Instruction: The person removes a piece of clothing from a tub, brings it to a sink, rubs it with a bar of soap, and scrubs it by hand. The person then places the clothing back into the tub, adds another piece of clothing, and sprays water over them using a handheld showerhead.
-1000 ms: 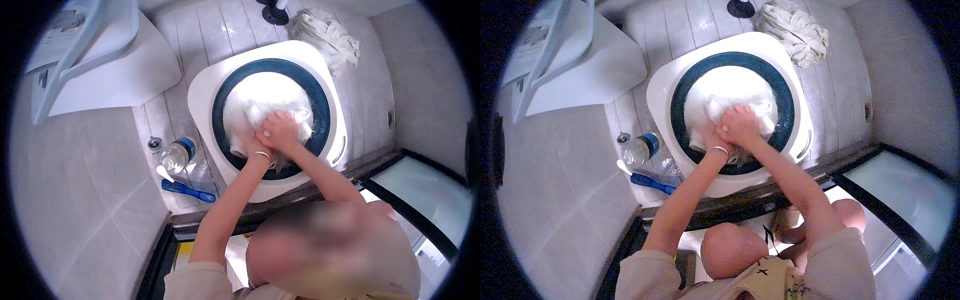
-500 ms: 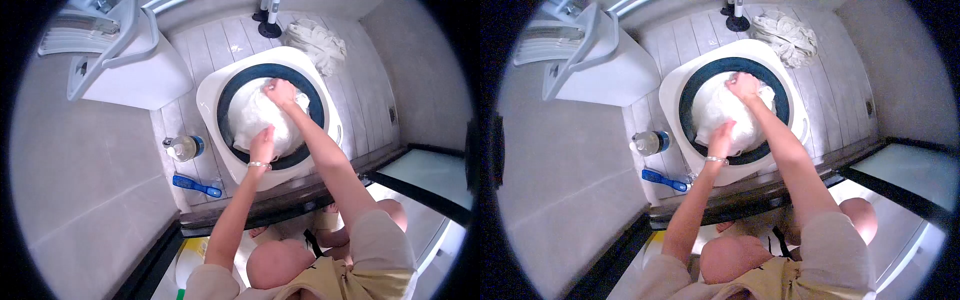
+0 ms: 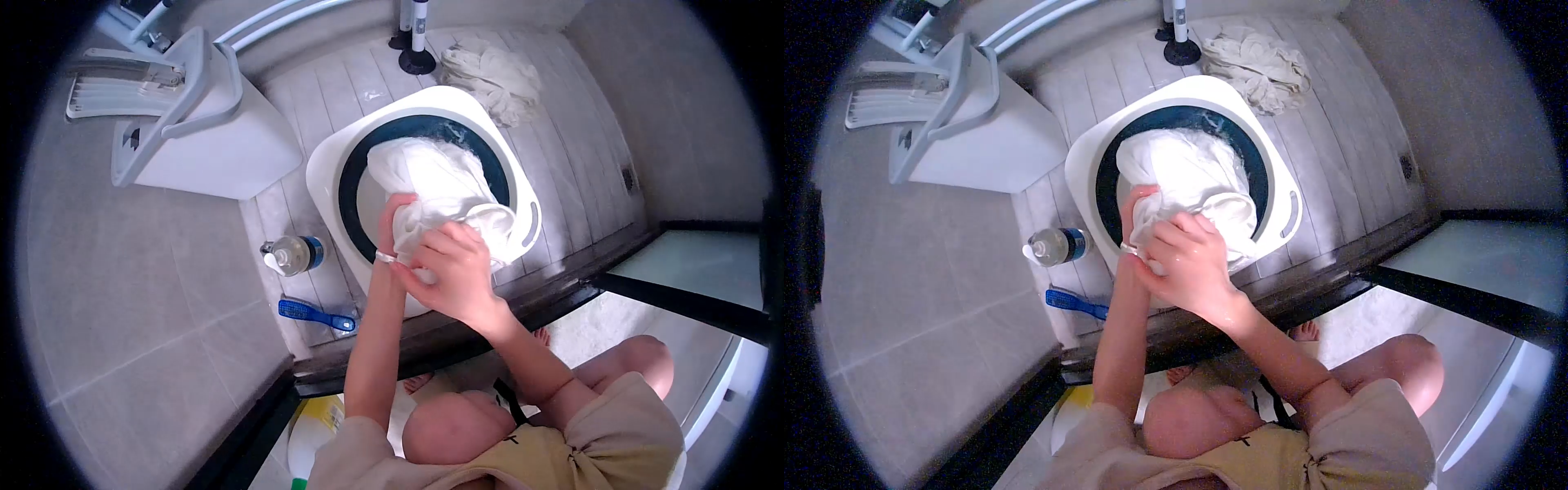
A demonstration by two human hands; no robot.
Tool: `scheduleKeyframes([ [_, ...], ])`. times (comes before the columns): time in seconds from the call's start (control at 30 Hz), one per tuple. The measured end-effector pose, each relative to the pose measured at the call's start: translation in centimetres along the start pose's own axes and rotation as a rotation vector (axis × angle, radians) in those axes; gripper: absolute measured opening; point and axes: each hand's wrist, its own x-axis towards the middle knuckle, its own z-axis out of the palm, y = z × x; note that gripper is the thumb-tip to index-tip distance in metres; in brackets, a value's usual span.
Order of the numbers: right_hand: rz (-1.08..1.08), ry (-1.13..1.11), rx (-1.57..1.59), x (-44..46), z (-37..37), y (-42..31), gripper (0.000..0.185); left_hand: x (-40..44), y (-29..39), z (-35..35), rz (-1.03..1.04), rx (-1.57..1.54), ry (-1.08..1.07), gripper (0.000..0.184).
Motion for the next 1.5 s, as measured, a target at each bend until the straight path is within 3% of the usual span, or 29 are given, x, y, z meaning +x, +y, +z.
scheduleKeyframes([
  [0.1, 0.026, -0.101, 0.013, -0.5, 1.7, 1.9, 0.015, 0.3, 1.5, 1.2, 0.066, 0.154, 0.193, 0.027],
  [0.17, 0.103, -0.221, 0.048, -1.4, 2.5, 3.6, 0.013, 1.1, 2.4, -0.4, -0.066, 0.292, 0.261, 0.024],
  [0.2, 0.225, -0.428, 0.075, -1.7, 2.5, 4.2, 0.014, 1.7, 2.8, -2.1, -0.136, 0.353, 0.297, 0.022],
  [0.23, 0.347, -0.639, 0.104, -1.7, 2.3, 4.9, 0.015, 2.6, 3.0, -5.3, -0.078, 0.596, 0.391, 0.044],
  [0.27, 0.468, -0.853, 0.135, -1.7, 2.1, 5.8, 0.018, 2.2, 2.4, -5.2, 0.083, 0.757, 0.504, 0.053],
  [0.3, 0.560, -0.924, 0.232, -1.4, 1.9, 7.3, 0.027, 1.5, 1.7, -5.1, 0.247, 0.916, 0.617, 0.064],
  [0.33, 0.608, -0.775, 0.175, -0.8, 1.6, 8.4, 0.028, 0.7, 1.2, -5.1, 0.418, 1.078, 0.729, 0.075],
  [0.37, 0.649, -0.624, 0.117, 0.2, 1.6, 9.6, 0.030, 0.1, 1.5, -5.6, 0.409, 1.262, 0.731, 0.100],
  [0.47, 0.574, -0.336, -0.171, 4.0, 5.3, 15.3, 0.041, -0.1, -1.9, -4.0, 0.523, 2.128, 0.979, 0.112],
  [0.5, 0.635, -0.348, -0.286, 4.6, 7.7, 17.4, 0.058, 0.1, -2.5, -1.9, 0.324, 2.123, 0.985, 0.116],
  [0.57, 0.677, -0.386, -0.217, 5.3, 12.6, 20.6, 0.078, 0.6, -3.2, 2.3, -0.066, 2.078, 0.980, 0.124],
  [0.67, 0.646, -0.424, -0.347, 6.7, 15.4, 17.7, 0.092, 2.8, -3.8, -0.2, -0.088, 2.149, 1.041, 0.129],
  [0.8, 0.629, -0.571, 0.027, 6.9, 14.9, 21.1, 0.089, 3.8, -3.0, -1.9, -0.177, 1.958, 0.902, 0.134],
  [0.83, 0.644, -0.402, 0.105, 6.0, 14.7, 21.0, 0.075, 3.8, -3.4, -2.5, -0.076, 2.053, 0.928, 0.133],
  [0.87, 0.593, -0.389, -0.008, 5.3, 13.8, 20.1, 0.066, 3.7, -3.3, -1.9, -0.174, 2.125, 0.921, 0.128],
  [0.93, 0.405, -0.251, -0.223, 3.2, 11.9, 16.2, 0.039, 4.1, -2.5, -0.3, -0.361, 2.262, 0.908, 0.120],
  [1.0, 0.135, -0.092, -0.210, -0.3, 11.6, 13.4, 0.023, 4.2, -3.9, -1.9, -0.177, 2.341, 0.946, 0.109],
  [1.03, 0.032, -0.064, -0.203, -1.1, 11.3, 12.2, 0.018, 4.4, -4.1, -2.4, -0.239, 2.328, 0.872, 0.108],
  [1.13, 0.062, -0.128, -0.143, -1.1, 12.8, 13.2, 0.016, 5.6, -2.7, -4.3, -0.389, 2.285, 0.694, 0.105],
  [1.2, -0.029, -0.067, -0.178, 0.0, 14.7, 16.8, 0.017, 5.6, -2.6, -5.3, -0.504, 2.242, 0.562, 0.104],
  [1.23, 0.092, -0.158, -0.216, 1.0, 15.3, 17.9, 0.022, 5.1, -1.5, -3.1, -0.603, 2.229, 0.532, 0.112],
  [1.37, 0.643, -0.654, -0.246, 5.0, 16.2, 21.4, 0.044, 3.9, -2.9, -2.0, -0.204, 2.337, 0.703, 0.114],
  [1.47, 0.245, -0.199, -0.498, 5.3, 16.9, 21.9, 0.056, 3.1, -4.1, -1.8, -0.072, 2.446, 0.689, 0.114],
  [1.5, 0.241, -0.096, -0.530, 4.9, 16.6, 21.7, 0.059, 2.8, -5.0, -2.5, -0.038, 2.454, 0.697, 0.114],
])
